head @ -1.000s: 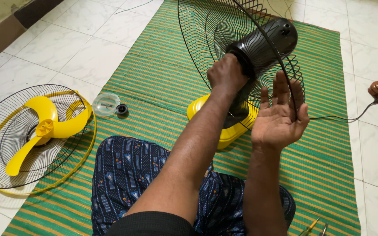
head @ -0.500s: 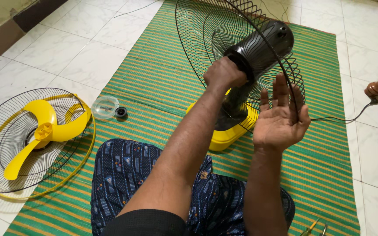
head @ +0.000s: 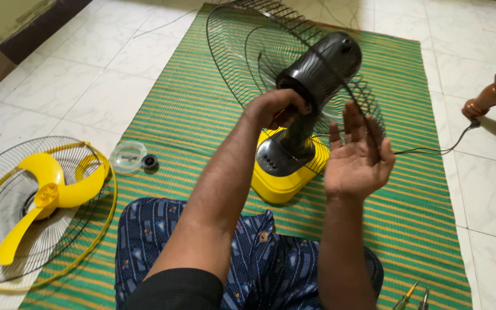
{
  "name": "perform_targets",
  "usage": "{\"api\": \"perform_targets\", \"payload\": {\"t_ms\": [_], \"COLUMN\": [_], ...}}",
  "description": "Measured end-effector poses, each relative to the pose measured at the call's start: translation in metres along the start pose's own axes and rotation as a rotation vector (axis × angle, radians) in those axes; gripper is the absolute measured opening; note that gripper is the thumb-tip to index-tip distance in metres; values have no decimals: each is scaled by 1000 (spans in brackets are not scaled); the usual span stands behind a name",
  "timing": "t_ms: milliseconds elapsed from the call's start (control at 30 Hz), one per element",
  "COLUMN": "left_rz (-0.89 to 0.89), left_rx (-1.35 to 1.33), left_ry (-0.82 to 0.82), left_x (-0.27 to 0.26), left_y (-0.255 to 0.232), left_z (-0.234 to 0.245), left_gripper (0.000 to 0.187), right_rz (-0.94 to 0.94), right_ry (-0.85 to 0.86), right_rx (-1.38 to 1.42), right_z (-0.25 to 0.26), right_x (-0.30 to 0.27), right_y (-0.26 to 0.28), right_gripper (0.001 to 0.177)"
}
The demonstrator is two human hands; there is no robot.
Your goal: The person sits on a mat and uses a screwdriver to pry open a yellow plastic ring, separating it from a clear plastic cover. They then remove the fan blade from the motor shaft and place it on the floor next to the fan cage.
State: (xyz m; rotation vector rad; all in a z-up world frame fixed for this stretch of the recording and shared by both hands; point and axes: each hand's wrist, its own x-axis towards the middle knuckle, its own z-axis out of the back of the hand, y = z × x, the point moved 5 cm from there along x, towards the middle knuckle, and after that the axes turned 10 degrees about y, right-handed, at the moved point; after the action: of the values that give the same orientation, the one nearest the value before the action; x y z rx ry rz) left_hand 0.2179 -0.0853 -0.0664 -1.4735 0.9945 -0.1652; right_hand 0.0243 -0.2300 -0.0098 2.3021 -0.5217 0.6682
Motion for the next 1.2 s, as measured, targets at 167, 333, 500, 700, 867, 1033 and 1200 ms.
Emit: {"api": "perform_targets", "payload": {"t_ms": [167, 333, 500, 700, 867, 1033, 1200], "left_rz": [61, 213, 124, -428, -286, -224, -236], "left_rx": [-309, -185, 431, 1259, 1407, 1414, 1246], "left_ry": [182, 331, -113, -888, -1038, -958, -1026], "left_x": [-2, -24, -61, -95, -71, -61, -51], "left_y": [15, 8, -24, -41, -35, -32, -23], "left_z": [1, -11, 1, -49, -72, -65, -53], "left_gripper": [20, 42, 47, 43, 52, 49, 38], "right_rz": [28, 15, -4, 5, 2, 0, 1], "right_ry": [-35, -87, -129, -166, -191, -158, -121], "right_rx": [30, -33, -76, -101, -124, -80, -73], "right_z": [1, 7, 8, 4, 1, -7, -9], "right_x": [-6, 2, 1, -3, -6, -8, -13], "right_y": [-6, 5, 2, -1, -1, -11, -14], "right_gripper": [47, 52, 54, 54, 54, 54, 54]}}
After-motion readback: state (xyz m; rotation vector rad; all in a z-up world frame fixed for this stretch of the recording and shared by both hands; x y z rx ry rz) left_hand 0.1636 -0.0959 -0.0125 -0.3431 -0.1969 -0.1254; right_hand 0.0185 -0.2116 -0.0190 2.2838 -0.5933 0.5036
